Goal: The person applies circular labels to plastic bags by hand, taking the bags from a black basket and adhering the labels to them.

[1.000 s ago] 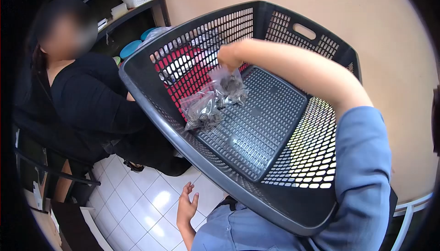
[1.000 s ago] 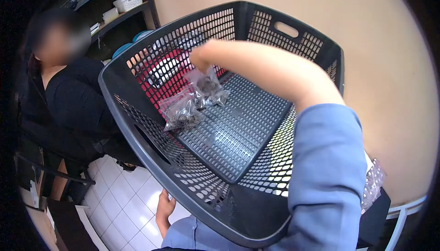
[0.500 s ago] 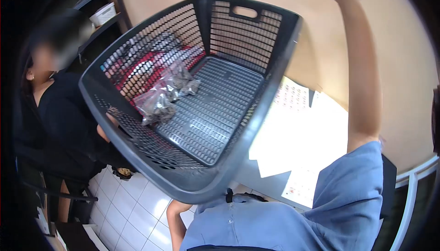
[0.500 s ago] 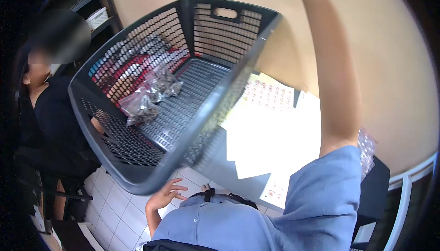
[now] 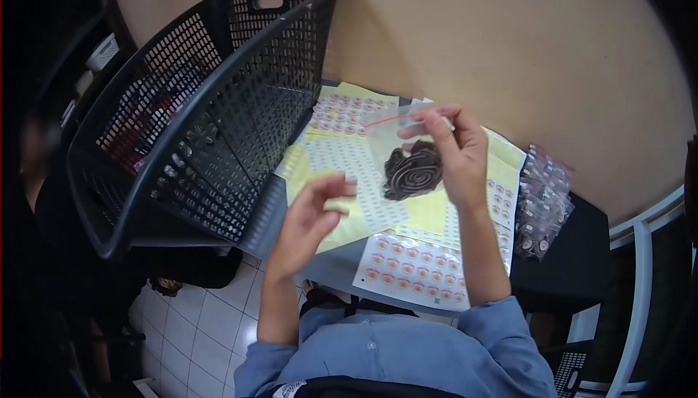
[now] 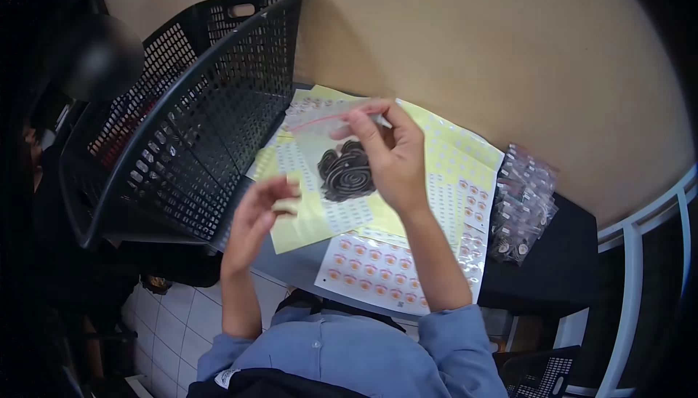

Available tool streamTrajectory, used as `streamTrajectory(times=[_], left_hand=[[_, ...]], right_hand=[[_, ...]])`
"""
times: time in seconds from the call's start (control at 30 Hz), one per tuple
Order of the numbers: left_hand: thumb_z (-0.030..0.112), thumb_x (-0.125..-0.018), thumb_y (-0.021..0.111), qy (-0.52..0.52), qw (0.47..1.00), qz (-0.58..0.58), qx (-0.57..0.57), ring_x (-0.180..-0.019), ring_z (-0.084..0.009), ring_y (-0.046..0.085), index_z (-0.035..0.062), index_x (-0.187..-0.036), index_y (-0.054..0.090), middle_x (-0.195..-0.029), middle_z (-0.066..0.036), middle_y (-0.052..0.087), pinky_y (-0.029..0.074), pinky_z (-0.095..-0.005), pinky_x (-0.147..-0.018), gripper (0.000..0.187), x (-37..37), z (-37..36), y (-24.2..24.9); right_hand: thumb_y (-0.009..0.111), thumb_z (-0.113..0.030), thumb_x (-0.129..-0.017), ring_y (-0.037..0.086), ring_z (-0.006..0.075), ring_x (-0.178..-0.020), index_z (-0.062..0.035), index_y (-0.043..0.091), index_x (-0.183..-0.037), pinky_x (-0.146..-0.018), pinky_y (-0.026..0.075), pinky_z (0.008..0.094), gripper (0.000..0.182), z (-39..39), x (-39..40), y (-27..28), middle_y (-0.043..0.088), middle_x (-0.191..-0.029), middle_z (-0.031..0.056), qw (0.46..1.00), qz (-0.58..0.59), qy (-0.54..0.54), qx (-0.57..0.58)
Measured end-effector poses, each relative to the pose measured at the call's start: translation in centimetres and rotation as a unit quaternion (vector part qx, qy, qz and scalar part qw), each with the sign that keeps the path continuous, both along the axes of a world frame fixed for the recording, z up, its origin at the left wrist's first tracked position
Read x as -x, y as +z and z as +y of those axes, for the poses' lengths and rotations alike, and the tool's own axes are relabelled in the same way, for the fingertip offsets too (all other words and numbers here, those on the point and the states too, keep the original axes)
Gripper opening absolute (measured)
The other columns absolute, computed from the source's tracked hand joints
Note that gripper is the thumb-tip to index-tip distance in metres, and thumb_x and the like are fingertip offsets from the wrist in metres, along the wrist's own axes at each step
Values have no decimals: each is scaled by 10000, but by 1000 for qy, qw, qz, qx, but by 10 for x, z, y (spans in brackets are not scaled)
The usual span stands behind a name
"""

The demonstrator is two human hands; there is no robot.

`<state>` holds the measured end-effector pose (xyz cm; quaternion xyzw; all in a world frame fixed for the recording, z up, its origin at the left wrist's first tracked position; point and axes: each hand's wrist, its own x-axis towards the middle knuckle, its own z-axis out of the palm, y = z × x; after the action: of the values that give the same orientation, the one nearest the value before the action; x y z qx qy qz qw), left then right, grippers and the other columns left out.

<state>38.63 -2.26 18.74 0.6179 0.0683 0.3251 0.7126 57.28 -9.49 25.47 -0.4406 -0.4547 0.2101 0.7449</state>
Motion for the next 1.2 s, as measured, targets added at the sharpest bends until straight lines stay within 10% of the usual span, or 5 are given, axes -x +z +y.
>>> streamTrajectory(times=[0.27, 1.2], left_hand=[[36, -795, 539, 125, 986, -110, -10, -793, -69, 501, 8, -916, 516, -878, -25, 521, 407, -188, -687, 126, -90, -25, 25], [3, -737, 577, 161, 965, -118, -173, -748, -120, 493, 5, -797, 520, -805, -67, 506, 399, -228, -662, 83, -87, 24, 26]], right_hand=[[515, -84, -830, 565, 120, -751, 10, 499, -858, -681, 447, 225, 99, -23, 2, -24, 565, -836, 75, 999, 28, 16, -15], [550, -31, -787, 522, 82, -711, 17, 524, -803, -641, 417, 202, 57, 13, 22, -34, 528, -786, 45, 998, -5, -61, -27]])
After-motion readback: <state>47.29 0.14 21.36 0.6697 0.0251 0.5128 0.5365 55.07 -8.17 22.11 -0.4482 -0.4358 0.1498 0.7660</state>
